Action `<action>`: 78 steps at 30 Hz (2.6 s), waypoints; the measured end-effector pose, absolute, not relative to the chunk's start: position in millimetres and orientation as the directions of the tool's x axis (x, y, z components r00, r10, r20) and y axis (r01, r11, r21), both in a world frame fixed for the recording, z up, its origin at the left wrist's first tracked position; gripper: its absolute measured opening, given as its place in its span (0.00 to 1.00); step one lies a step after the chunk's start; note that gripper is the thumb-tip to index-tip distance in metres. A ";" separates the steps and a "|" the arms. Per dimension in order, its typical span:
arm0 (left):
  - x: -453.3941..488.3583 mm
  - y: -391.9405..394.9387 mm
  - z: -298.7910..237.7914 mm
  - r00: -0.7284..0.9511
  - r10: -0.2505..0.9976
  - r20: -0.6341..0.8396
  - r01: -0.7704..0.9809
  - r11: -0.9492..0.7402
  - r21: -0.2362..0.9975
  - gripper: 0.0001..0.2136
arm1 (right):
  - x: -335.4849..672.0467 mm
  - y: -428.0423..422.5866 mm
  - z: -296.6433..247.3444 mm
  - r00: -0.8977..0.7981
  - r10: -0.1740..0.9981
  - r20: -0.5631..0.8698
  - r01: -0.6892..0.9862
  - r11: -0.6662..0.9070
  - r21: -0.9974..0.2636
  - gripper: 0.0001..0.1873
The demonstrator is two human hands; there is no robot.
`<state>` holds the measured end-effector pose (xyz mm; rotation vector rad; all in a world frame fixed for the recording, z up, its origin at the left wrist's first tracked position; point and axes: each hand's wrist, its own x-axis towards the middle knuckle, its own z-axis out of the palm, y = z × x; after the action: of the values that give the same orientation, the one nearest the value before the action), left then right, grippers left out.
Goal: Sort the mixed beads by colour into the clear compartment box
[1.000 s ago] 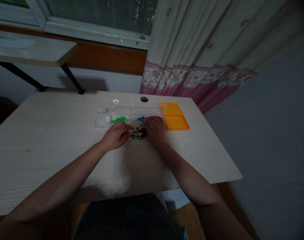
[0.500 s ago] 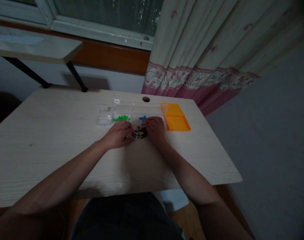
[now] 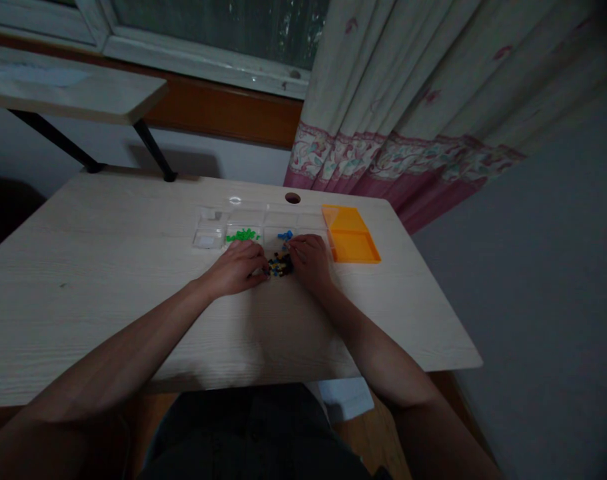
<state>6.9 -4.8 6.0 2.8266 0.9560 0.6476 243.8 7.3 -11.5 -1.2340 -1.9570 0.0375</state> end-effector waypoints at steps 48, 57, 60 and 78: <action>16.6 -1.4 3.4 0.370 0.766 0.526 0.452 -0.643 0.618 0.13 | 214.2 -30.9 10.0 -0.413 0.681 0.605 0.735 0.641 -0.220 0.10; 13.4 -0.3 4.6 0.325 0.771 0.548 0.522 -0.629 0.575 0.14 | 233.3 -9.1 6.3 -0.202 0.703 0.681 0.795 0.524 -0.306 0.10; 11.8 1.9 3.1 0.320 0.772 0.549 0.523 -0.627 0.577 0.15 | 243.3 5.1 1.5 -0.090 0.690 0.718 0.810 0.470 -0.351 0.11; 12.0 3.3 0.6 0.423 0.725 0.543 0.504 -0.686 0.525 0.13 | 247.2 18.3 -15.6 -0.070 0.752 0.655 0.824 0.414 -0.387 0.13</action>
<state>12.0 3.3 0.6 2.3989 1.0664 1.1253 247.2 18.3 -15.6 -1.3541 -1.8324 -0.1079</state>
